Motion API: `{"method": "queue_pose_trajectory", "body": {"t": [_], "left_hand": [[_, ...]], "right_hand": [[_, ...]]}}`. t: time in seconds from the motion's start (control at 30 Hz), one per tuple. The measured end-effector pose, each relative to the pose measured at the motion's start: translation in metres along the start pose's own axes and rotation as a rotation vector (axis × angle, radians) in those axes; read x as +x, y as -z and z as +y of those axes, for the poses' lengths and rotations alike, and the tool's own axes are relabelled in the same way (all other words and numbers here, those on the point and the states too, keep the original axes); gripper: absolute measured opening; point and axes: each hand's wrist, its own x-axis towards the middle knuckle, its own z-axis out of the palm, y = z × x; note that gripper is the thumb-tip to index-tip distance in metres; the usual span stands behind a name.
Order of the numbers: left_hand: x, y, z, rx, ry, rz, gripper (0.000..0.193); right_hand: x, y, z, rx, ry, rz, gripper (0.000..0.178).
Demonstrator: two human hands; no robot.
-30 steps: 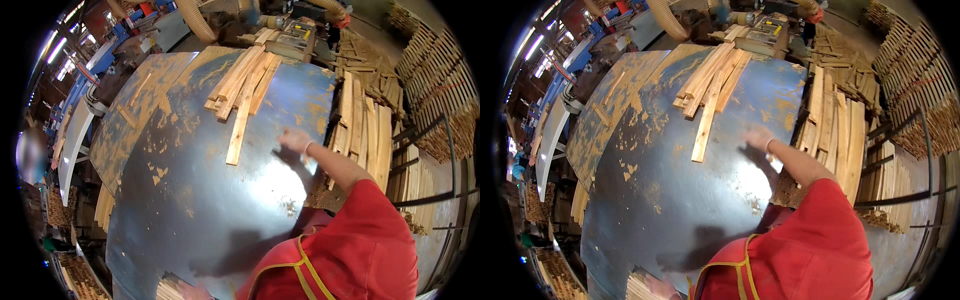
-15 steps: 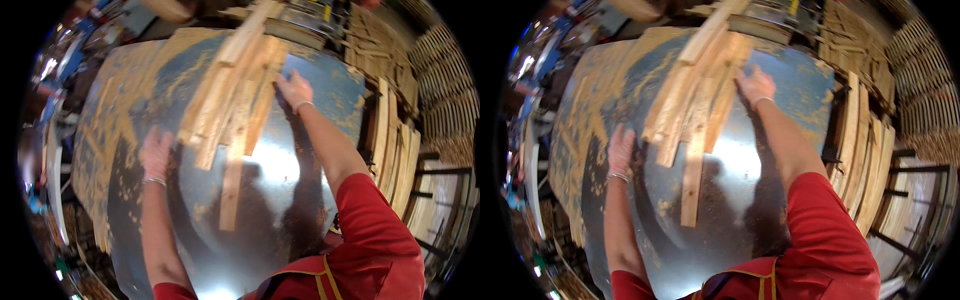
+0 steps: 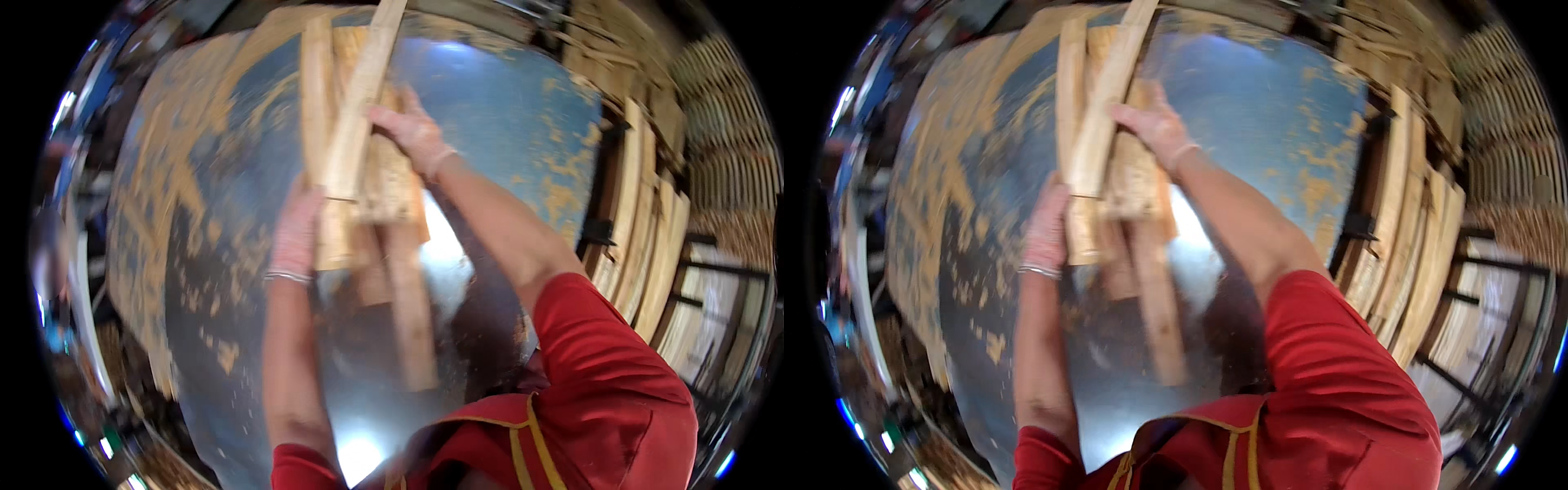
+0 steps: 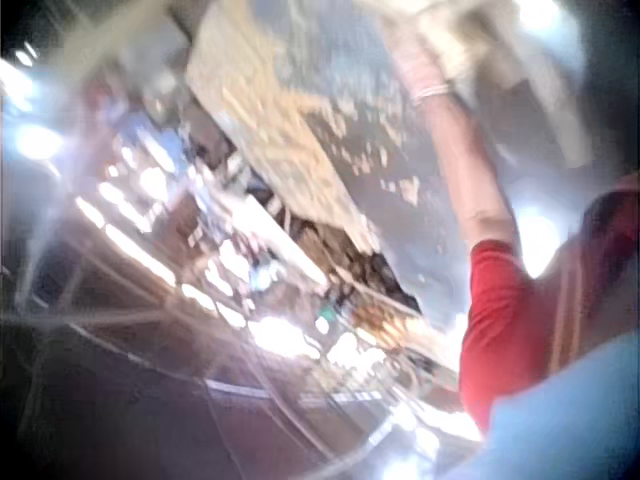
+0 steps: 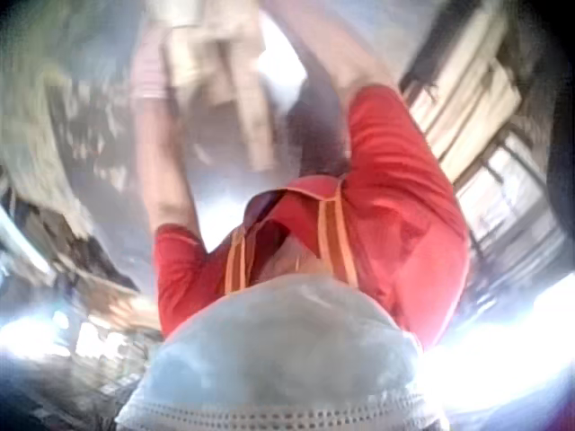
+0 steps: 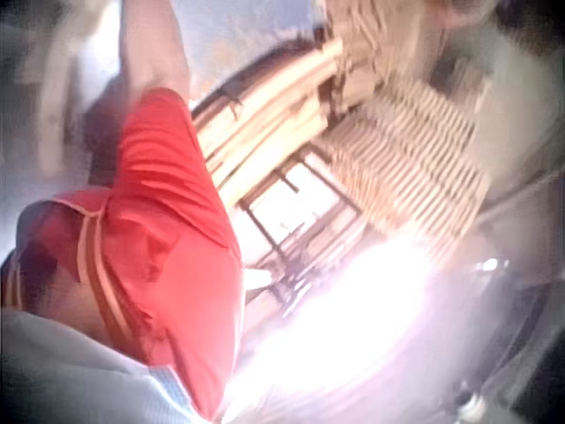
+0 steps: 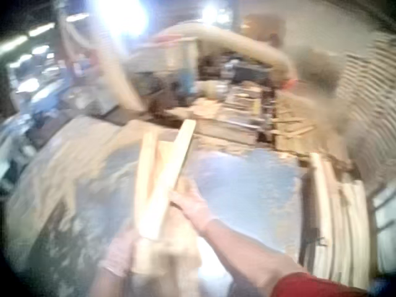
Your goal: The person picks up wooden planks from a metal table and stacks them into neat piles. They repeatedly gather planks, align them, and place them onto growing stacks on the table.
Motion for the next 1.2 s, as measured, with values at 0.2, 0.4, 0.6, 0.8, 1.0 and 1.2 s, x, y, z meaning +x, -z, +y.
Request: {"method": "queue_pose_trajectory", "body": {"t": [0.2, 0.4, 0.6, 0.8, 1.0, 1.2], "left_hand": [[-0.233, 0.006, -0.094, -0.163, -0.105, 0.366, 0.087], [-0.407, -0.001, -0.152, -0.371, -0.05, 0.539, 0.099], [-0.544, 0.019, -0.178, -0.237, 0.24, 0.476, 0.072], [-0.7, 0.018, -0.27, -0.003, 0.189, 0.752, 0.078], [-0.728, 0.011, -0.301, 0.116, 0.203, 0.719, 0.082], [-0.63, -0.021, -0.207, -0.206, -0.174, 0.633, 0.084]], "right_hand": [[-0.131, -0.112, 0.056, -0.842, 0.01, -0.386, 0.104], [-0.27, -0.185, 0.097, -0.891, -0.124, -0.671, 0.113], [-0.396, -0.238, 0.111, -1.428, 0.572, -0.555, 0.101], [-0.491, -0.124, 0.106, -1.684, 0.335, -0.441, 0.098], [-0.494, -0.108, 0.08, -1.44, 0.296, -0.392, 0.085], [-0.528, -0.204, 0.14, -0.444, -0.105, -0.766, 0.078]]}}
